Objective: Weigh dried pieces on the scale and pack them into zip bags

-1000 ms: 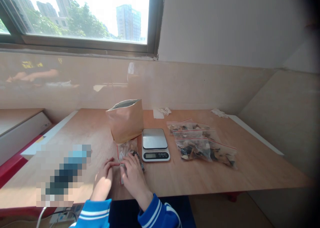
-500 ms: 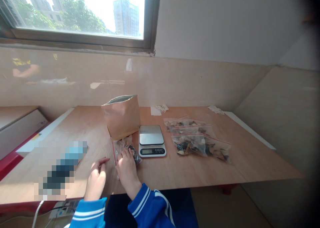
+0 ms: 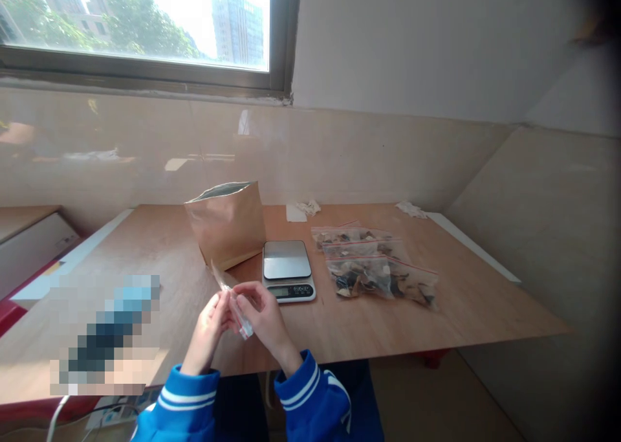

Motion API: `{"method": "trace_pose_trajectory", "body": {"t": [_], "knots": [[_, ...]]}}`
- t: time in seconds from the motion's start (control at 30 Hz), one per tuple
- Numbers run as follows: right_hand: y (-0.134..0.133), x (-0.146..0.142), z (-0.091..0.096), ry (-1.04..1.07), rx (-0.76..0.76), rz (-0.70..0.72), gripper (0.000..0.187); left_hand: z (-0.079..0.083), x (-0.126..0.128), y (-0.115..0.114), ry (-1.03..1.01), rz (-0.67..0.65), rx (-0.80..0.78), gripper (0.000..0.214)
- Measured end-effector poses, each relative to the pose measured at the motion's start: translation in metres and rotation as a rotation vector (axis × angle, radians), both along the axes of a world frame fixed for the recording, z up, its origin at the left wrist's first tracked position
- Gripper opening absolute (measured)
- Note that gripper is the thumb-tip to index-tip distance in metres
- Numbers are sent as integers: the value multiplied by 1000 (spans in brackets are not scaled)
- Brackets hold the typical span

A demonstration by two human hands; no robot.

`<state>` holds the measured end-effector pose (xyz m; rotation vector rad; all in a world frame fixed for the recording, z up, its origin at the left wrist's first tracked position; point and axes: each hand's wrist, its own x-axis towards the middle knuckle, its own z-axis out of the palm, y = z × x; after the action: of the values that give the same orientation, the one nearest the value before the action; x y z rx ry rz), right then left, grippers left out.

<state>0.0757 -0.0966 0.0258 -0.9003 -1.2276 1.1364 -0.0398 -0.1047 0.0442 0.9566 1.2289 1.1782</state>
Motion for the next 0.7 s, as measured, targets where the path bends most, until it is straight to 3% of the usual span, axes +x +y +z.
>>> {"method": "trace_pose_trajectory", "body": {"t": [0.13,0.2,0.4,0.57,0.7], "knots": [[-4,16,19,-346,63,-177,11,-2,6,13,55,-48,46,49],[-3,23,27,-498,118,-193,11,-5,7,16,118,-54,64,48],[8,37,44,-679,39,184,20,4,9,17,320,-50,175,43],[10,38,52,-886,69,161,18,12,8,15,429,-72,228,42],[11,34,48,-815,115,182,22,10,7,14,548,-79,287,35]]}}
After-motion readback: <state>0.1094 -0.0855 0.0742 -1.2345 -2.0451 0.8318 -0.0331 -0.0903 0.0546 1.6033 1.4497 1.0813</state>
